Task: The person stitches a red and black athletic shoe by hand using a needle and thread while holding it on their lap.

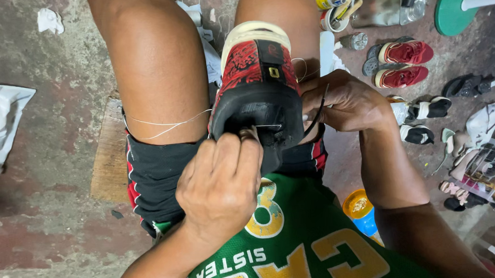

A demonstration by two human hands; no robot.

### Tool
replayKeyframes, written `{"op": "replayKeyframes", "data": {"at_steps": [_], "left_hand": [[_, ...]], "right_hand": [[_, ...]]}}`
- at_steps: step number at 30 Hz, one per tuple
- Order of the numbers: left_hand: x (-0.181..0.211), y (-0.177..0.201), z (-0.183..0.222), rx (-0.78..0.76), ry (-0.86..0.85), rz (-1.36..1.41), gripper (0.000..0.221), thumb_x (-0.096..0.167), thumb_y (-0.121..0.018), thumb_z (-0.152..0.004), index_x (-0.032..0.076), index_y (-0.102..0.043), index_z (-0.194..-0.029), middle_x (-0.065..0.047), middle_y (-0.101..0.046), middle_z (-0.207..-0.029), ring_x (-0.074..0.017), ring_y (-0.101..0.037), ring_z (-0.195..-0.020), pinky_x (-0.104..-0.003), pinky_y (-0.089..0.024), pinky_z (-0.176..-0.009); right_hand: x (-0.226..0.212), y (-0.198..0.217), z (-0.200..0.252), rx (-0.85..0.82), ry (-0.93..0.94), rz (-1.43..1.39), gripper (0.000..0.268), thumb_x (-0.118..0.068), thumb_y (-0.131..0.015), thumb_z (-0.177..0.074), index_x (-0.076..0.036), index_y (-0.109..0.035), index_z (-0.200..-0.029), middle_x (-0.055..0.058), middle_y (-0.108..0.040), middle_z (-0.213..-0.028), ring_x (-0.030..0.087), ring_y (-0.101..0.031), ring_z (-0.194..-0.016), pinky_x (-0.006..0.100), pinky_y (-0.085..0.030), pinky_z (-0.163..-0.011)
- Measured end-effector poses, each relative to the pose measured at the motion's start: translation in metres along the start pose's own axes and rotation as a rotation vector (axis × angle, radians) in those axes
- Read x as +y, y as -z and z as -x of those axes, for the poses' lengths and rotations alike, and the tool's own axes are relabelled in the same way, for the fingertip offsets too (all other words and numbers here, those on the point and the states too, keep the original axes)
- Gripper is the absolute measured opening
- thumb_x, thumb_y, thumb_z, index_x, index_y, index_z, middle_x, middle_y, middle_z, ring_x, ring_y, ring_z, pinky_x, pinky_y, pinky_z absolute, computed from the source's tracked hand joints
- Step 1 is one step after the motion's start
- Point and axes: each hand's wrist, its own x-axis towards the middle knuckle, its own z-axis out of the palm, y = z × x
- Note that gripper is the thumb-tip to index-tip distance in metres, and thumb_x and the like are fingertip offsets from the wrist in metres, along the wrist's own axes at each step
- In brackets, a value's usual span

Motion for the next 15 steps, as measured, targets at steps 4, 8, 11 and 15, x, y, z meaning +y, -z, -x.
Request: {"op": "replayKeyframes", "data": {"at_steps": [4,8,11,15], "left_hand": [[0.003,0.012,0.000,0.117,-0.056,0.024,0.007,0.012,-0.075,-0.093,0.009,-0.071,-0.098,-0.005,-0.062,-0.088,-0.0166,-0.058,-0.068,-0.028,-0.047,-0.059],[-0.004,0.025,0.000,0.150,-0.206,0.132,0.016,0.011,-0.078,-0.094,0.008,-0.074,-0.109,-0.009,-0.075,-0.107,-0.0093,-0.059,-0.062,-0.020,-0.045,-0.055],[0.005,0.016,-0.003,0.038,-0.121,0.142,0.026,0.008,-0.070,-0.093,0.002,-0.070,-0.118,-0.010,-0.073,-0.119,-0.0107,-0.066,-0.073,-0.023,-0.053,-0.063],[0.016,-0.001,-0.002,-0.139,-0.017,-0.009,0.039,0.009,-0.066,-0.090,0.001,-0.068,-0.128,-0.008,-0.069,-0.111,-0.0157,-0.067,-0.074,-0.028,-0.053,-0.060]], "right_hand": [[0.000,-0.004,0.003,0.082,0.087,0.073,0.048,0.020,-0.064,-0.072,-0.012,-0.074,-0.107,0.010,-0.075,-0.112,0.031,-0.072,-0.105,0.037,-0.057,-0.092],[-0.001,-0.005,0.015,0.076,0.000,0.138,0.042,0.014,-0.072,-0.077,-0.013,-0.074,-0.109,0.011,-0.074,-0.111,0.032,-0.072,-0.097,0.032,-0.057,-0.083],[0.000,-0.006,0.016,0.097,0.037,0.088,0.039,0.014,-0.070,-0.081,-0.012,-0.073,-0.110,0.012,-0.074,-0.114,0.030,-0.073,-0.098,0.032,-0.057,-0.086],[-0.001,-0.004,0.011,0.058,-0.029,0.086,0.042,0.017,-0.062,-0.077,-0.010,-0.074,-0.106,0.010,-0.075,-0.106,0.028,-0.073,-0.096,0.033,-0.058,-0.084]]}}
